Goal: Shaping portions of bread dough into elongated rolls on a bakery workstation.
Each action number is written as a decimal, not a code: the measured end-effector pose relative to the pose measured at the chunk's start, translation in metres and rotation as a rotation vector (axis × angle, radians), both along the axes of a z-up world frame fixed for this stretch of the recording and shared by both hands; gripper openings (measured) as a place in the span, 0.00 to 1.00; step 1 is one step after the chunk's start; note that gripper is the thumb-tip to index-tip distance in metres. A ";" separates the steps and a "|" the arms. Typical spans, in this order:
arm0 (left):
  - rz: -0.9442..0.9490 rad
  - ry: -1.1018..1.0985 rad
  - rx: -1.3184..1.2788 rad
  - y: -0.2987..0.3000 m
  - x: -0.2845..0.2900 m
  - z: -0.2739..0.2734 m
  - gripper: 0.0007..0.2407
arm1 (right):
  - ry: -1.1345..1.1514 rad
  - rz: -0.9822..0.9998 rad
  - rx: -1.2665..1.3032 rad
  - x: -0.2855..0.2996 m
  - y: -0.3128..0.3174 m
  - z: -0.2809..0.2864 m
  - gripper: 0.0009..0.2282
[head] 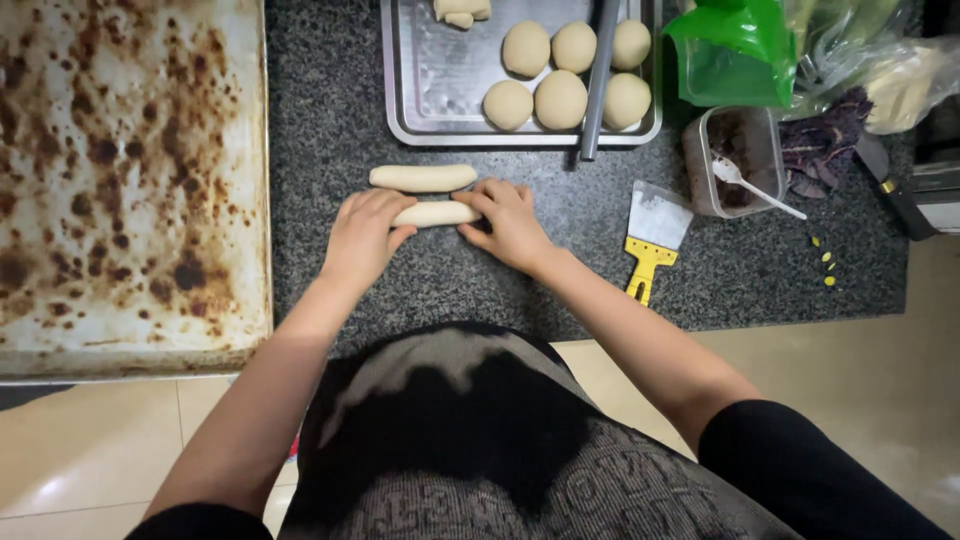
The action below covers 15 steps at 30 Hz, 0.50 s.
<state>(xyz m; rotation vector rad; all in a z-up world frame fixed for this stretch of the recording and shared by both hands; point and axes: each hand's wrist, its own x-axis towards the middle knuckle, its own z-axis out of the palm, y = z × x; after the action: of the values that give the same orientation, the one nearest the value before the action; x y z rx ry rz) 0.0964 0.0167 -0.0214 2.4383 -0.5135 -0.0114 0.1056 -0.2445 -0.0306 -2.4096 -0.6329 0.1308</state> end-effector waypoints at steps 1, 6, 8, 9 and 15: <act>-0.003 -0.002 0.001 0.000 -0.002 0.002 0.16 | -0.002 -0.003 0.001 0.001 -0.001 0.007 0.20; 0.037 -0.107 -0.008 -0.002 -0.012 0.028 0.19 | -0.126 -0.212 0.114 0.016 -0.017 0.010 0.14; 0.095 -0.093 -0.011 -0.001 -0.021 0.036 0.17 | -0.198 -0.225 0.091 0.045 -0.026 0.011 0.16; 0.153 -0.077 -0.013 0.000 -0.027 0.040 0.15 | -0.268 -0.240 0.068 0.060 -0.030 0.012 0.17; 0.220 0.102 -0.071 0.002 -0.043 0.056 0.08 | -0.010 0.030 -0.495 0.143 -0.025 0.024 0.30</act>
<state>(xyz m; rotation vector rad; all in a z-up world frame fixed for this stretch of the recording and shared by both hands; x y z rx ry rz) 0.0533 0.0188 0.0341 2.3974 -0.1957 -0.0246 0.2481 -0.2698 -0.0071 -2.8750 -0.7056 0.3205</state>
